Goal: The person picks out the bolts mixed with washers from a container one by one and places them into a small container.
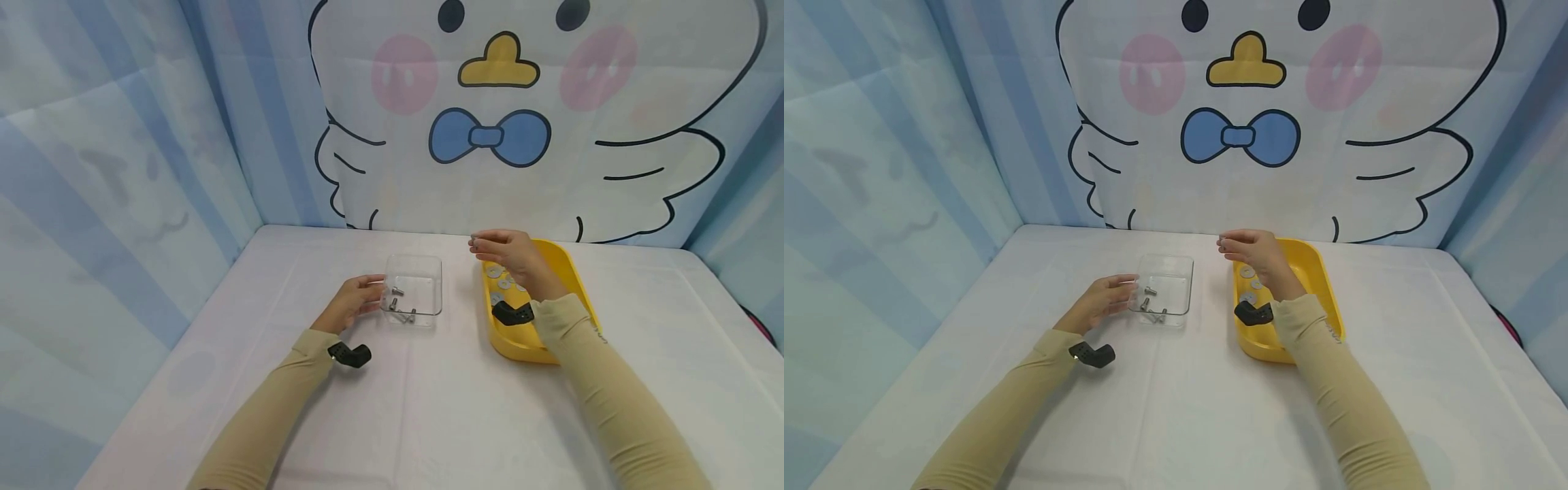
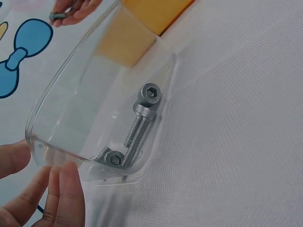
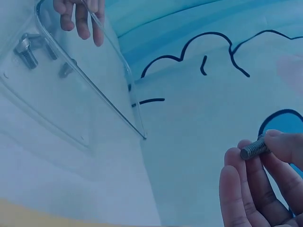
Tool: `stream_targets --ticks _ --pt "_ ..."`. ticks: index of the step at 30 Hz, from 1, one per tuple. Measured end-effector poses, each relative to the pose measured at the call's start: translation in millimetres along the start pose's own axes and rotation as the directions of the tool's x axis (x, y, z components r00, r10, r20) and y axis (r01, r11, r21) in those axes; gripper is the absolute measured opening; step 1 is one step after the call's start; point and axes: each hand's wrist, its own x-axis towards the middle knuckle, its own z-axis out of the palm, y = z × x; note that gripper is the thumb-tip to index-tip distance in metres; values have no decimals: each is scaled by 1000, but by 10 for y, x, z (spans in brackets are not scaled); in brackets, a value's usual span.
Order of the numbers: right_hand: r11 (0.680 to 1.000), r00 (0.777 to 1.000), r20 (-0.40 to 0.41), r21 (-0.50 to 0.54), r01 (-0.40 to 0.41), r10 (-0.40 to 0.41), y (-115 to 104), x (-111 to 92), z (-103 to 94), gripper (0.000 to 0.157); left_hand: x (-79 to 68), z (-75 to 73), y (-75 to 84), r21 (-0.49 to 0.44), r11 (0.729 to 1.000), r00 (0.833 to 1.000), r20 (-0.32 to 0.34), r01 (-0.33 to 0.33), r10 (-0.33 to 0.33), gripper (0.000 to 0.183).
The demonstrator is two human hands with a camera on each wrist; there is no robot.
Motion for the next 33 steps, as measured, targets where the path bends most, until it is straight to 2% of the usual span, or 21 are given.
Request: stream_targets --ticks 9,19,33 --pt "999 999 8 25 40 -41 35 51 155 43 7 7 -2 15 1000 1000 -19 2 -1 40" --pt "999 999 17 2 33 -33 24 71 322 40 1 10 6 14 1000 1000 -21 2 -1 40" --pt "999 999 37 38 4 -6 35 80 531 38 19 7 -16 7 1000 1000 -20 1 -1 40"
